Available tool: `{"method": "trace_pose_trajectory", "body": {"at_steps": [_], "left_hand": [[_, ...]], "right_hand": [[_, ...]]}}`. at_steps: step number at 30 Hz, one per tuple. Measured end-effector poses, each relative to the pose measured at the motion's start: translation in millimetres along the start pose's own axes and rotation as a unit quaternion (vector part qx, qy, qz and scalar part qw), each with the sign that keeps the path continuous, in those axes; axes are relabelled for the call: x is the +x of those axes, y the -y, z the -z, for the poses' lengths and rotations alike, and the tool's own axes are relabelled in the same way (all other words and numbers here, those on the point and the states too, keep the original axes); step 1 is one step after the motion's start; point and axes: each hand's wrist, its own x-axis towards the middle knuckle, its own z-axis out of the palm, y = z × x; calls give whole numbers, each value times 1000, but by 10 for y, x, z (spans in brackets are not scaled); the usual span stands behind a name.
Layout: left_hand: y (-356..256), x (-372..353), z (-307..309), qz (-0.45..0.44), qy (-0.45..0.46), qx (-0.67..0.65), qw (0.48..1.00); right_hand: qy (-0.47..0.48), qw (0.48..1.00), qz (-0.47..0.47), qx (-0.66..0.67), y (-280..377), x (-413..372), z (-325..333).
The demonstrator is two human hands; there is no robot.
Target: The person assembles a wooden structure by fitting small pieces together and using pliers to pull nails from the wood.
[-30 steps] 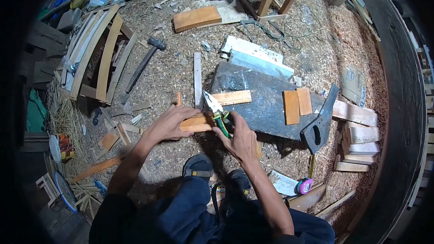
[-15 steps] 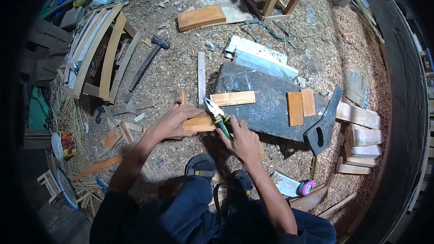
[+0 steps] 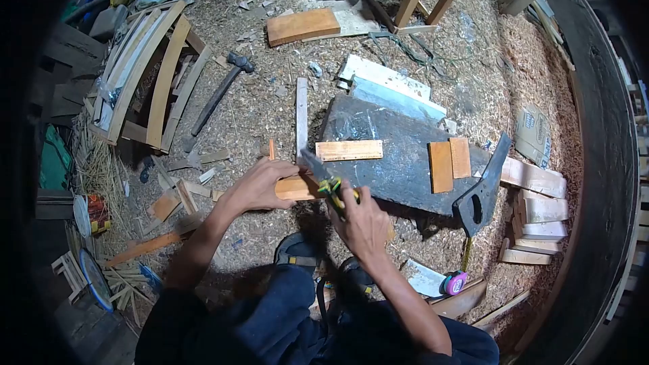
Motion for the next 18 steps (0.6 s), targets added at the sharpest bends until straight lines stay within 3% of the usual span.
{"method": "trace_pose_trajectory", "body": {"at_steps": [3, 7, 11, 13, 15, 18], "left_hand": [[-63, -2, 14, 11, 10, -7, 1000], [-40, -49, -17, -5, -12, -32, 999], [-70, -26, -3, 10, -2, -21, 1000], [-109, -15, 26, 19, -4, -20, 1000], [-150, 2, 62, 30, 12, -29, 999], [-83, 19, -38, -17, -37, -19, 999]], "right_hand": [[18, 1000, 8, 2, -9, -97, -109], [-5, 995, -93, -46, -177, 60, -6], [-33, 998, -47, -2, -161, 13, 60], [-31, 999, 21, -14, -75, -99, 5], [19, 994, 25, -104, -58, -205, -103], [57, 994, -34, -90, -98, -232, -100]]}}
